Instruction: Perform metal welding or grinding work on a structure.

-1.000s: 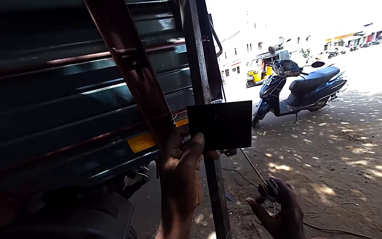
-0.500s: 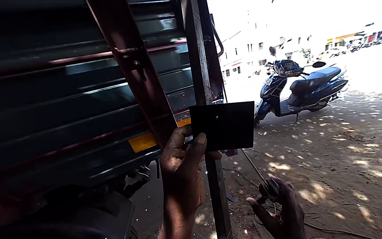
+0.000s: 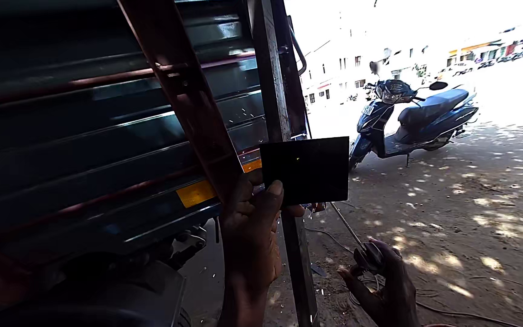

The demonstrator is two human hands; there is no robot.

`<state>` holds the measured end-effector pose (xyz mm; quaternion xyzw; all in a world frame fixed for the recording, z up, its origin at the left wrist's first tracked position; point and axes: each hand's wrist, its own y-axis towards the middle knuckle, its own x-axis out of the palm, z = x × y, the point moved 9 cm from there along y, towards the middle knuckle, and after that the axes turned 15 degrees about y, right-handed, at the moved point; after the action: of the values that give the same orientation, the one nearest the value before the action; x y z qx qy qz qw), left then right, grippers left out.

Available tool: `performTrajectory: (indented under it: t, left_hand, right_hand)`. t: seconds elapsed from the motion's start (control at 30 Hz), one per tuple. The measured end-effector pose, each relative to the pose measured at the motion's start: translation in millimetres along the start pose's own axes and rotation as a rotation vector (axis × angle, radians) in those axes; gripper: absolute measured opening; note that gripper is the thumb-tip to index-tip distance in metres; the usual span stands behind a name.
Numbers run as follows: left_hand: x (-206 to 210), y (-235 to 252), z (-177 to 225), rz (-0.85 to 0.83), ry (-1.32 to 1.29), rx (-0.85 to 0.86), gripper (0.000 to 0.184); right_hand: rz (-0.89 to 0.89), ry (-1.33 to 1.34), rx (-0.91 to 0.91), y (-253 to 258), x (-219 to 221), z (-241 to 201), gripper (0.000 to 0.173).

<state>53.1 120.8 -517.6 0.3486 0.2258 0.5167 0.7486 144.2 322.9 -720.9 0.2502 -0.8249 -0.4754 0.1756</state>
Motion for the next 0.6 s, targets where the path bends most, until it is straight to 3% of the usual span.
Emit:
performTrajectory:
  t: [0.4,0.6]
  left_hand:
    - [-0.3,0.7,0.2,-0.007,0.007,-0.002,0.023]
    - [-1.1,0.1,-0.7,0.009,0.021,-0.011,0.023]
  right_hand:
    - [-0.024,-0.026,0.071,1.6,1.9,3.6,0.084]
    - [0.0,0.005,0.021,-0.8,1.6,2.9,0.081]
